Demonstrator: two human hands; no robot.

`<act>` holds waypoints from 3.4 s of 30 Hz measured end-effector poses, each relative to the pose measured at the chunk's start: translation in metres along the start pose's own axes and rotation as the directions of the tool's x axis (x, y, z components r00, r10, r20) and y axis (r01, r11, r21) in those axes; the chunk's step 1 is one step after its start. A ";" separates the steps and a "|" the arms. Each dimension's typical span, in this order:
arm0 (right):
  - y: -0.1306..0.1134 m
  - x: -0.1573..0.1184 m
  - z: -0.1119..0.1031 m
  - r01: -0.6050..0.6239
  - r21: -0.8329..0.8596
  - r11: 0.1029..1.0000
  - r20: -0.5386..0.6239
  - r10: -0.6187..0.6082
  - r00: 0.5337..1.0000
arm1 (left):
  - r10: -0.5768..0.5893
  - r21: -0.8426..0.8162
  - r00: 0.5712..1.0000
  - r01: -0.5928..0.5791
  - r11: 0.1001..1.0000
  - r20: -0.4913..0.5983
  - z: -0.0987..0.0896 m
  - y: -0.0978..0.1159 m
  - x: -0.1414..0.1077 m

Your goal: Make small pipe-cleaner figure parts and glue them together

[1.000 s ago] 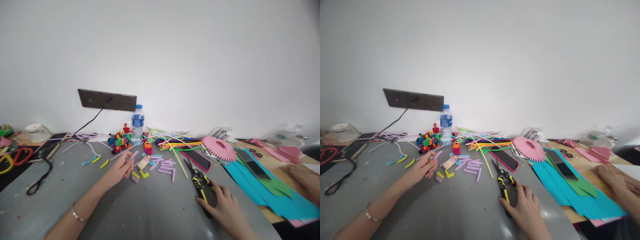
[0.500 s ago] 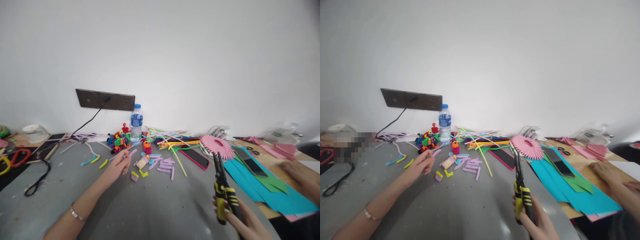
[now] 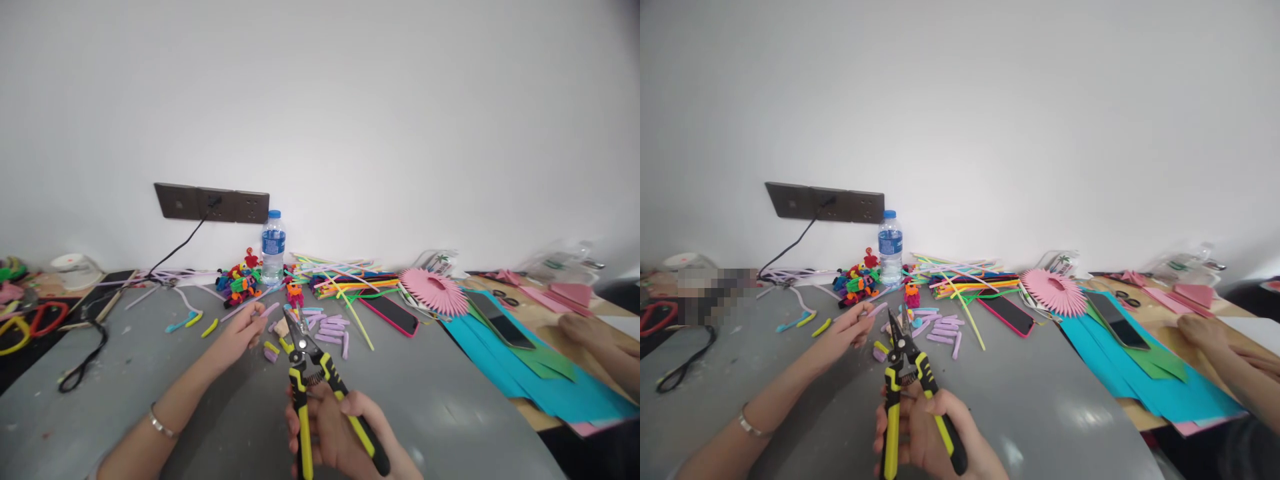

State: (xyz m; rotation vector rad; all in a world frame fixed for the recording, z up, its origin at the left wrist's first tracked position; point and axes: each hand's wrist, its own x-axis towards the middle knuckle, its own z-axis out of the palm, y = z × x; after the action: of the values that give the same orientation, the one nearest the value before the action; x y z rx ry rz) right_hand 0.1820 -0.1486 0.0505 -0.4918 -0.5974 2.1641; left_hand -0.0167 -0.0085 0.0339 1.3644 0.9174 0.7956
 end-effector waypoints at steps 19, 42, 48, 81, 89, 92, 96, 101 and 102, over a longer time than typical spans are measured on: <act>0.004 0.024 -0.010 -0.095 0.051 0.994 -0.001 0.095 0.996 | 0.031 0.000 0.997 -0.031 1.000 0.067 0.002 0.000 -0.004; 0.017 0.029 -0.007 0.035 0.006 0.999 -0.078 -0.035 0.996 | 0.161 0.197 0.983 -0.175 0.965 0.082 0.004 0.001 -0.009; 0.013 0.031 -0.004 0.043 -0.047 0.998 -0.039 -0.045 0.998 | 0.181 0.178 0.981 -0.190 0.965 0.066 0.003 0.002 -0.009; -0.083 -0.107 -0.164 -0.784 -0.599 -0.165 -0.261 -0.885 0.386 | 0.282 0.628 0.904 -0.019 0.778 -0.322 -0.047 -0.015 0.015; -0.077 -0.093 -0.171 -0.786 -0.586 -0.200 -0.172 -0.916 0.362 | 0.262 0.409 0.885 -0.090 0.908 -0.386 -0.050 -0.012 0.014; -0.077 -0.079 -0.154 -0.764 -0.627 -0.156 -0.072 -0.964 0.256 | 0.198 0.248 0.897 -0.103 0.963 -0.395 -0.044 -0.003 0.012; -0.077 -0.041 -0.103 -0.410 -0.901 -0.143 0.023 -0.958 0.285 | 0.076 -0.022 0.923 -0.091 0.996 -0.378 -0.035 0.002 0.011; -0.070 0.039 -0.037 0.111 -0.957 0.268 -0.091 -0.642 0.761 | -0.008 -0.180 0.968 -0.039 0.983 -0.253 -0.022 0.001 0.007; -0.067 0.058 -0.028 0.146 -0.933 0.329 -0.068 -0.559 0.827 | -0.006 -0.176 0.975 -0.034 0.984 -0.221 -0.019 0.002 0.006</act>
State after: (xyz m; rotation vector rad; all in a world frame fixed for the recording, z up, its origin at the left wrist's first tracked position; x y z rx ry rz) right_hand 0.2040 -0.0584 0.0575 -1.1997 -1.5082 1.0474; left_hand -0.0307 0.0049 0.0357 1.1420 0.9833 1.0310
